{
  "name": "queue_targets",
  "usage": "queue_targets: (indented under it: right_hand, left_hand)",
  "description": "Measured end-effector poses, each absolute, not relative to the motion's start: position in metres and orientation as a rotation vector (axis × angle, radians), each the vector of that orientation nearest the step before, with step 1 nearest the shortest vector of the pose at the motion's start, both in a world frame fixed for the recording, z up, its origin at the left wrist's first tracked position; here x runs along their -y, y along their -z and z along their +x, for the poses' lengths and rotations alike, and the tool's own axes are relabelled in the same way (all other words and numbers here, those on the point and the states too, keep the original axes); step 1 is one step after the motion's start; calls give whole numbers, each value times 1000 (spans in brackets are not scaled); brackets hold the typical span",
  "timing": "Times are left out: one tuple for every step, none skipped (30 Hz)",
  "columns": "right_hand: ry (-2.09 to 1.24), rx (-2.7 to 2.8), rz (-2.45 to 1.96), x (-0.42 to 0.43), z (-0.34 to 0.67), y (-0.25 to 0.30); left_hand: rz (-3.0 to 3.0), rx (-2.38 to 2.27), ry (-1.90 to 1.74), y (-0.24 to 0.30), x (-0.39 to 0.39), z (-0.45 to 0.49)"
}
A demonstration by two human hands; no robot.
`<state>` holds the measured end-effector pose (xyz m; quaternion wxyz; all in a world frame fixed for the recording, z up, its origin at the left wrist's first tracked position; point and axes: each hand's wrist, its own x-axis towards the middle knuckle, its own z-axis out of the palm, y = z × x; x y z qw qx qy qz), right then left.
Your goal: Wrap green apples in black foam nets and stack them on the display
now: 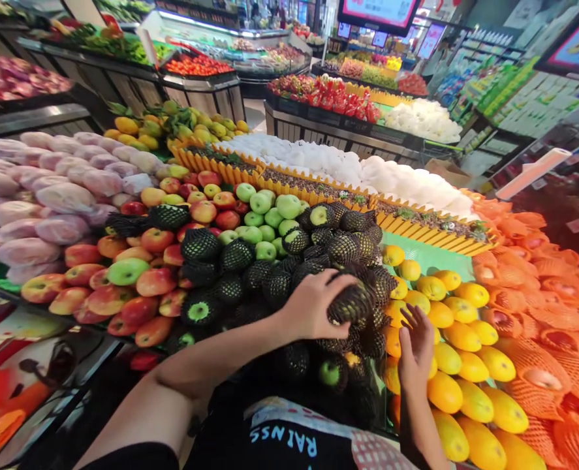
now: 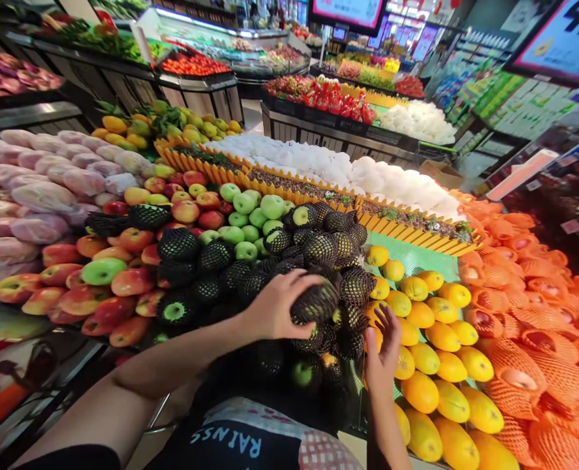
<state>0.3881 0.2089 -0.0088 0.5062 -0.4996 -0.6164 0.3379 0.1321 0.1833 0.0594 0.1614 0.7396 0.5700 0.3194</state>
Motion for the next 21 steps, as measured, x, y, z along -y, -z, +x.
queue_targets:
  right_hand:
    - [-804, 1587, -1163, -205, 384, 9]
    - [-790, 1698, -1131, -201, 380, 10]
    - [-777, 1815, -1112, -199, 375, 12]
    - [-762, 1919, -1109, -197, 371, 15]
    - [-752, 2006, -1117, -197, 367, 18]
    - [-742, 2069, -1126, -197, 364, 22]
    - [-731, 2104, -1135, -197, 363, 26]
    - [-723, 2112, -1142, -197, 363, 29]
    - [-718, 2101, -1148, -198, 363, 30]
    - [-714, 2086, -1153, -198, 365, 31]
    - [-710, 2069, -1154, -197, 367, 30]
    - [-708, 2048, -1158, -196, 369, 29]
    - [-709, 2029, -1162, -195, 372, 28]
    - [-711, 2014, -1165, -194, 374, 26]
    - [-713, 1999, -1167, -193, 375, 25]
    - [-717, 1986, -1170, -192, 377, 25]
    - [-723, 1971, -1171, -191, 378, 25]
    - [-728, 1951, -1173, -191, 379, 25]
    - [-731, 1927, -1175, -190, 379, 27]
    - [-732, 1902, -1181, -189, 380, 28]
    - [-732, 1876, -1191, -189, 382, 30]
  left_hand:
    - [2179, -1620, -797, -53, -183, 147]
    - [2225, -1636, -683, -46, -185, 160]
    - [2245, -1668, -580, -40, -187, 172]
    - [2243, -1706, -493, -35, -190, 181]
    - [2228, -1745, -428, -31, -193, 188]
    - [2212, -1775, -376, -29, -196, 192]
    - [2204, -1792, -335, -29, -197, 195]
    - [2208, -1789, -306, -30, -197, 195]
    - [2223, -1766, -295, -33, -196, 193]
    - [2243, -1729, -306, -36, -193, 190]
    - [2266, -1685, -349, -40, -191, 185]
    - [2287, -1635, -425, -44, -188, 178]
    - [2301, -1591, -529, -49, -187, 170]
    - [2301, -1567, -649, -53, -188, 160]
    - [2283, -1580, -780, -56, -191, 149]
    - [2243, -1635, -904, -59, -196, 135]
    - [2183, -1738, -1002, -60, -204, 118]
    - [2099, -1892, -1059, -60, -213, 100]
    - [2007, -2072, -1037, -59, -223, 80]
    - [1900, -2275, -897, -56, -234, 60]
    - [1792, -2453, -634, -51, -243, 40]
